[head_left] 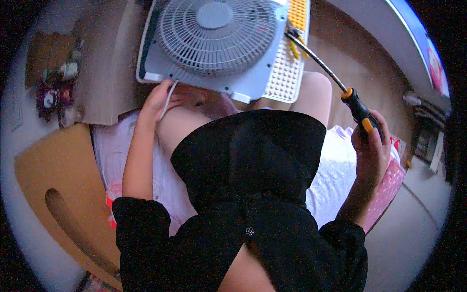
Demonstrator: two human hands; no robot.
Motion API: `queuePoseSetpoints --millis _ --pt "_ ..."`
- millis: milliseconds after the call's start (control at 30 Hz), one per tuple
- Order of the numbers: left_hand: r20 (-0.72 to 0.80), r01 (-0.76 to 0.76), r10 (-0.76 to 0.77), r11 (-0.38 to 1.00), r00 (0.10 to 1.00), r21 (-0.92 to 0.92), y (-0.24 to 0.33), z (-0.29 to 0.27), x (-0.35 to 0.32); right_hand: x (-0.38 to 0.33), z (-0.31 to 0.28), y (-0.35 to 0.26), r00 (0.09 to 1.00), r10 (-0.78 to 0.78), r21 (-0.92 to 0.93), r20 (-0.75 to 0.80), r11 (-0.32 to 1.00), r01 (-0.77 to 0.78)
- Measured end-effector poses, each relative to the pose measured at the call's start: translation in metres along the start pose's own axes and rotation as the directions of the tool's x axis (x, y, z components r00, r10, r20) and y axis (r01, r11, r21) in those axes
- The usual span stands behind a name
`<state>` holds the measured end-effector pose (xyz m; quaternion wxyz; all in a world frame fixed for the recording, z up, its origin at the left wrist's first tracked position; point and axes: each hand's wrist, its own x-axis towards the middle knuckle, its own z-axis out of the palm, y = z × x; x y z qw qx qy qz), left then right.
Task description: The person assembles a white electric fan on the floor. They attach the fan blades to the motor hub, secure them with a nut using pliers, and then attach the front grille. Finally, they use a screwdriver to tighten the screws on the fan's base.
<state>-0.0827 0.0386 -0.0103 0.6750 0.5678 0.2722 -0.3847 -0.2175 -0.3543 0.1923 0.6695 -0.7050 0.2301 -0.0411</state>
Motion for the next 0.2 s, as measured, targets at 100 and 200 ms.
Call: queuePoseSetpoints --millis 100,200 --pt "-0.058 -0.023 0.038 0.972 0.998 0.236 0.005 0.002 -0.011 -0.019 -0.038 0.013 0.996 0.047 0.132 -0.075 0.991 -0.037" --pt "-0.066 -0.177 0.217 0.909 0.974 0.377 0.015 0.028 -0.007 -0.030 -0.062 0.023 0.982 0.060 0.374 -0.181 0.927 0.013"
